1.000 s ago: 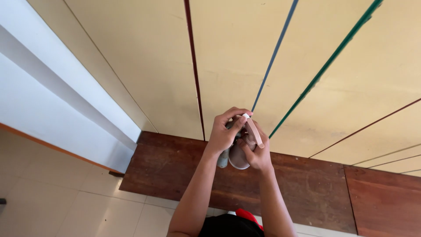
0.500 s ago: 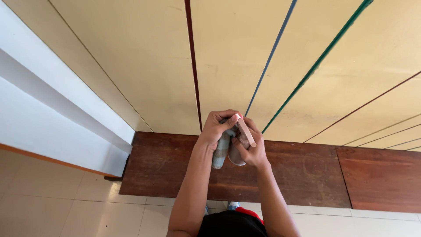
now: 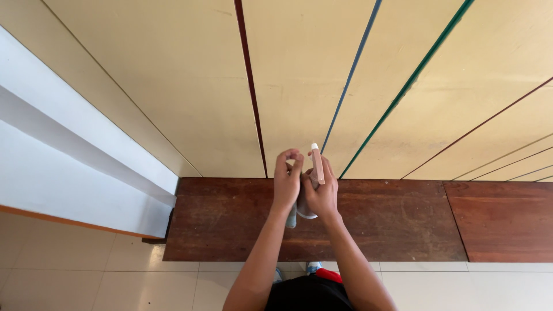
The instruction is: Cleaning a yellow wall panel using a spray bottle and a cleaning cloth.
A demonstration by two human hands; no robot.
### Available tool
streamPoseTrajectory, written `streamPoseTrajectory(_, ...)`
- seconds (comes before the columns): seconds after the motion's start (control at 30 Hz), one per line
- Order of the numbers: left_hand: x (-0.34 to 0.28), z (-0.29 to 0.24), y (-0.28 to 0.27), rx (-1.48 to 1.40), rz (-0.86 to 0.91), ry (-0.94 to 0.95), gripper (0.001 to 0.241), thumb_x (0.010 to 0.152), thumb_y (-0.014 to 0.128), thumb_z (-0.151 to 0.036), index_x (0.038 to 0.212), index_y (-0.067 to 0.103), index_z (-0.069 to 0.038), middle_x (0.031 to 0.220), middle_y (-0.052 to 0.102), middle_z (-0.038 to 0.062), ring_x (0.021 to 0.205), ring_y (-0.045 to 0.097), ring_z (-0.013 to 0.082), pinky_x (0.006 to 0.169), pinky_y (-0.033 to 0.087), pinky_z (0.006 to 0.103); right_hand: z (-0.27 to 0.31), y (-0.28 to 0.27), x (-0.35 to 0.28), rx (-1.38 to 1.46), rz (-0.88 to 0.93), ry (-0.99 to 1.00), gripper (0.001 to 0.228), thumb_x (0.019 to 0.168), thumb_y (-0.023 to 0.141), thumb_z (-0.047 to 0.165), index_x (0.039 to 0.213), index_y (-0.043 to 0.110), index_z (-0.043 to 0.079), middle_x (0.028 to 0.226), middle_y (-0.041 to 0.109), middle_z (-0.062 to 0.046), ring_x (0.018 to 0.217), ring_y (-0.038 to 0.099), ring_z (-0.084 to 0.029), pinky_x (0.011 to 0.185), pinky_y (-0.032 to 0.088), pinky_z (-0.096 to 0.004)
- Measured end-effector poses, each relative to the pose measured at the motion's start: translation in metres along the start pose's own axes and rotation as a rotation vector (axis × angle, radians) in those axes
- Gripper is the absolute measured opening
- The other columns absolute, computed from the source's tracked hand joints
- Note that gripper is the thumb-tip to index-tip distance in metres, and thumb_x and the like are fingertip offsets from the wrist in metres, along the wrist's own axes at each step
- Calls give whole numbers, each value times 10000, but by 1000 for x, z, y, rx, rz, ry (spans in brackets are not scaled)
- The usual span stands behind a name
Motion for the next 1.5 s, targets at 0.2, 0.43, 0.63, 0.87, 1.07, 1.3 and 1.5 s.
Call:
streamPoseTrajectory(0.2,-10,17,11,167,22,-95,339,1005,639,-393,1205,653,-120,1130,652,68,845,580,198,814,463,342,-13,-1,-5,-137,-82,126,302,843,659,216,1140,605,198,931,623,-18,857,682,-303,793,534,-473)
streamPoseTrajectory(0.43,-17,26,50,273,154,-112,355,995,625,-473,1186,672,-177,1131,671,34,969,643,268,901,497,401,-35,-28,-6,-128,-177,75,438,842,643,152,1276,595,194,1152,636,-40,1054,665,-314,885,528,-470)
streamPoseTrajectory(0.63,-25,57,109,290,332,-93,443,1005,588,-542,1229,648,-165,1173,652,57,1083,650,309,963,495,446,-69,-82,-7,-97,-304,54,456,855,689,90,1305,650,147,1183,673,-79,1071,679,-307,929,528,-422)
streamPoseTrajectory(0.87,-36,97,187,412,488,-124,478,932,657,-615,1101,651,-168,1094,623,20,1080,653,299,956,509,438,-137,-144,-10,-82,-356,164,562,811,706,71,1360,634,166,1173,676,-61,1013,684,-245,927,538,-410)
streamPoseTrajectory(1.07,-40,147,221,385,393,-284,692,851,755,-579,1320,480,-151,1294,515,88,1207,575,358,1042,457,523,-177,-174,-8,-146,-286,482,447,789,695,189,1231,630,186,886,644,-59,888,665,-309,868,518,-478)
streamPoseTrajectory(1.3,-40,168,206,403,334,-325,627,890,734,-557,1277,528,-109,1191,557,109,1119,626,335,993,485,486,-247,-149,-32,-148,-138,586,289,793,715,234,1030,569,155,853,615,-90,874,652,-351,835,500,-486)
streamPoseTrajectory(1.5,-41,186,140,437,226,-386,609,958,614,-671,1097,668,-80,1115,640,99,1131,656,305,988,509,417,-230,-84,-29,-192,98,499,430,912,580,326,1338,528,297,1351,575,45,1197,611,-304,933,520,-563)
Point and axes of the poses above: each hand's wrist, its own x-axis towards the middle knuckle, its own y-axis out of the palm, z = x × y, the point moved 4 cm from there along x, towards the middle knuckle
